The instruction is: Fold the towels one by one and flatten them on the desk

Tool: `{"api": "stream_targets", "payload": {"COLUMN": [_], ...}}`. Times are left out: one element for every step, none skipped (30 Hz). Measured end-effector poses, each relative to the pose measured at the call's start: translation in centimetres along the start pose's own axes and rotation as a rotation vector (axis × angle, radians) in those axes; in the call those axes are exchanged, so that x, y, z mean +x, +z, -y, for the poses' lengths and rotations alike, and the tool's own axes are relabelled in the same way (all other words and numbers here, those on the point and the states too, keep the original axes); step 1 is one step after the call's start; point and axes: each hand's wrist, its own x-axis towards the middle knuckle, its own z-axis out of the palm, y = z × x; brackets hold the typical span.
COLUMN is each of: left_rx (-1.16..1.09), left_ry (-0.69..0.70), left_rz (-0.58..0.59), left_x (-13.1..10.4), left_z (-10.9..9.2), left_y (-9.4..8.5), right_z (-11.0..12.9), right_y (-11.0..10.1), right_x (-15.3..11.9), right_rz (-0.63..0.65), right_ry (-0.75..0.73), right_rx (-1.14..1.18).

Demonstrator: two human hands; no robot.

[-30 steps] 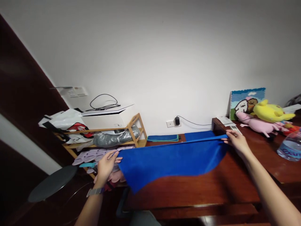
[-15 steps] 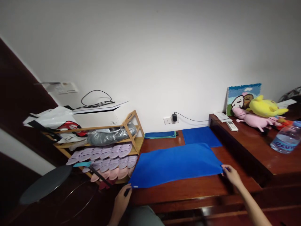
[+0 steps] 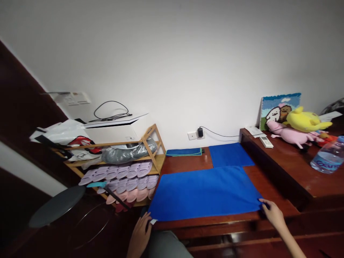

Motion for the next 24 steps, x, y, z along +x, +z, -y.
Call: {"api": "stream_targets", "payload": {"left_rx": [0.016, 0.032, 0.047, 0.062, 0.077, 0.093, 0.110, 0.126, 0.139, 0.149, 0.156, 0.160, 0.163, 0.164, 0.163, 0.161, 0.159, 0.161, 0.169, 0.184, 0.203, 0.224, 0.244, 0.261], "left_ry": [0.013, 0.027, 0.044, 0.062, 0.080, 0.097, 0.112, 0.124, 0.135, 0.144, 0.154, 0.164, 0.173, 0.181, 0.187, 0.193, 0.196, 0.193, 0.188, 0.180, 0.174, 0.172, 0.175, 0.184], "left_rz": [-0.008, -0.017, -0.026, -0.037, -0.050, -0.064, -0.080, -0.092, -0.100, -0.105, -0.108, -0.113, -0.120, -0.129, -0.134, -0.127, -0.108, -0.081, -0.049, -0.017, 0.014, 0.041, 0.065, 0.085], "left_x": [-0.4, -0.7, -1.1, -1.5, -1.9, -2.2, -2.6, -2.9, -3.2, -3.4, -3.5, -3.4, -3.3, -3.0, -2.6, -2.3, -1.9, -1.5, -1.3, -1.2, -1.2, -1.3, -1.5, -1.8], "left_z": [0.1, 0.3, 0.5, 0.7, 1.0, 1.3, 1.7, 2.0, 2.3, 2.6, 2.7, 2.7, 2.6, 2.3, 1.9, 1.4, 0.8, 0.2, -0.4, -0.8, -1.1, -1.3, -1.3, -1.2], "left_y": [0.1, 0.2, 0.4, 0.5, 0.6, 0.7, 0.8, 0.9, 1.0, 1.0, 1.1, 1.1, 1.2, 1.3, 1.5, 1.7, 1.9, 2.2, 2.4, 2.6, 2.8, 2.8, 2.9, 2.8], "right_z": [-0.7, -1.4, -2.2, -3.1, -4.0, -5.0, -5.9, -6.6, -7.1, -7.3, -7.1, -6.5, -5.5, -4.1, -2.5, -0.8, 0.9, 2.4, 3.7, 4.5, 5.1, 5.2, 5.1, 4.8], "right_y": [0.1, 0.2, 0.3, 0.4, 0.5, 0.6, 0.6, 0.6, 0.5, 0.4, 0.4, 0.5, 0.9, 1.6, 2.6, 4.0, 5.6, 7.4, 9.2, 11.0, 12.4, 13.6, 14.4, 14.8], "right_x": [-0.3, -0.6, -0.8, -1.1, -1.2, -1.4, -1.5, -1.6, -1.7, -1.8, -1.8, -1.9, -2.1, -2.4, -2.7, -3.2, -3.8, -4.5, -5.2, -6.0, -6.8, -7.5, -8.1, -8.5], "right_rz": [-0.014, -0.018, -0.017, -0.015, -0.010, -0.001, 0.011, 0.020, 0.015, -0.008, -0.048, -0.096, -0.139, -0.167, -0.165, -0.129, -0.075, 0.002, 0.088, 0.164, 0.228, 0.270, 0.295, 0.311], "right_ry": [-0.019, -0.040, -0.061, -0.080, -0.094, -0.105, -0.114, -0.126, -0.143, -0.168, -0.201, -0.242, -0.288, -0.337, -0.386, -0.436, -0.479, -0.519, -0.549, -0.564, -0.567, -0.560, -0.551, -0.544], "right_rx": [-0.023, -0.045, -0.064, -0.082, -0.101, -0.124, -0.150, -0.180, -0.217, -0.269, -0.335, -0.409, -0.481, -0.536, -0.564, -0.565, -0.547, -0.533, -0.535, -0.554, -0.587, -0.627, -0.665, -0.696]}}
